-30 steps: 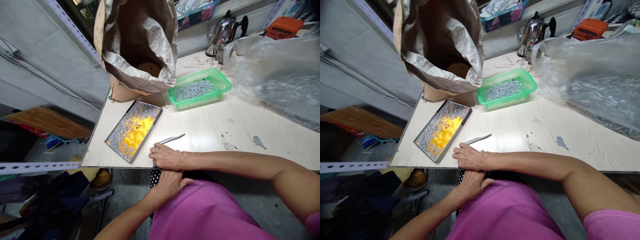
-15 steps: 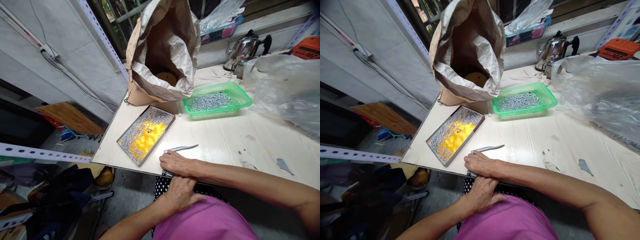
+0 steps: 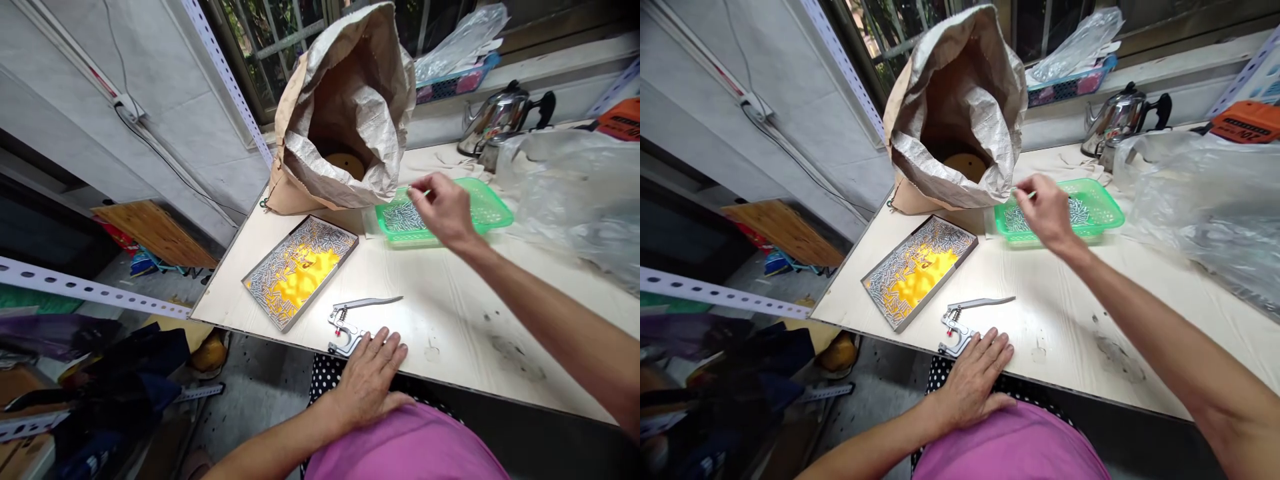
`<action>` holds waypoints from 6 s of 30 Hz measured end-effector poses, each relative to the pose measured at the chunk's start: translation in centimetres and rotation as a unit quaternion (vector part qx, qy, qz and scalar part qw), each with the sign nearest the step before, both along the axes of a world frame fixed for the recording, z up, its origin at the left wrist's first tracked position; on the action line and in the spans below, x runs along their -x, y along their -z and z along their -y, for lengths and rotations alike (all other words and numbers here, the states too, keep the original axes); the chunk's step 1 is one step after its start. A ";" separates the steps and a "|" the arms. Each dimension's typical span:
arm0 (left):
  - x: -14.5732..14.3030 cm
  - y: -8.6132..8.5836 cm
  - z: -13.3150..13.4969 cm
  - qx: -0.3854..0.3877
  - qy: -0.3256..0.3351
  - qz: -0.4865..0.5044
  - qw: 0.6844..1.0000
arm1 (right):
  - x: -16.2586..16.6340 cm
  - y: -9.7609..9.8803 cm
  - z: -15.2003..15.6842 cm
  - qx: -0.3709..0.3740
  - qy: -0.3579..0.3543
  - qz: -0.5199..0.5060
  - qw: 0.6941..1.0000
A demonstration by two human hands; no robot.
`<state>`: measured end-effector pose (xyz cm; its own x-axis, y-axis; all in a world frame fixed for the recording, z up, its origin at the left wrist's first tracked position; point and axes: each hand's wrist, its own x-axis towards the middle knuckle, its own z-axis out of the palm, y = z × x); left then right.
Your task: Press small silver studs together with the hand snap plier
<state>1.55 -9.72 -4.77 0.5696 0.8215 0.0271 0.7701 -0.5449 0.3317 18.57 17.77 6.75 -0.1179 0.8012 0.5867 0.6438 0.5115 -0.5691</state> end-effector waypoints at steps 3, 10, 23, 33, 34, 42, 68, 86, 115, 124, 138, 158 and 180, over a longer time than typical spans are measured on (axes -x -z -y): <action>-0.2 0.1 0.1 -0.002 -0.004 0.001 1.000 | -2.7 1.3 -2.3 0.016 0.098 0.129 0.987; -0.2 -0.5 0.0 0.021 -0.009 0.011 1.000 | 0.9 7.7 8.0 0.102 -0.330 0.276 0.897; 3.9 -3.6 -3.4 -0.055 -0.091 0.092 0.990 | 2.4 9.7 9.9 0.106 -0.318 0.293 0.895; 17.7 -5.3 -13.9 -0.110 -0.291 -0.160 0.937 | 1.2 9.7 18.0 0.142 -0.339 0.238 0.899; 17.6 -5.2 -14.4 -0.101 -0.268 -0.177 0.942 | 1.2 9.8 18.3 0.138 -0.334 0.238 0.902; 16.6 -5.1 -17.4 -0.064 -0.226 -0.192 0.953 | 1.6 11.2 19.3 0.089 -0.276 0.242 0.926; 8.1 -4.0 -4.5 0.369 -0.471 0.268 0.755 | 1.6 11.3 19.2 0.098 -0.262 0.273 0.920; 4.1 -3.8 -5.5 0.434 -0.475 0.243 0.726 | -0.9 10.2 16.2 0.103 -0.234 0.340 0.905; 3.8 -3.7 -4.2 0.441 -0.501 0.298 0.682 | 0.3 9.2 9.8 0.111 -0.345 0.383 0.850; 4.5 -4.1 -3.5 0.394 -0.461 0.236 0.759 | 0.0 8.9 10.3 0.121 -0.346 0.380 0.849; 0.9 -3.4 -9.5 0.030 -0.092 -0.060 0.993 | -1.4 9.2 10.3 0.125 -0.323 0.385 0.855; -1.2 -4.1 -12.6 0.098 0.018 -0.069 0.993 | -2.2 7.7 11.7 0.154 -0.306 0.391 0.854; -4.2 -0.7 -3.4 0.018 -0.052 0.050 0.997 | -0.7 8.7 6.5 0.097 -0.267 0.377 0.882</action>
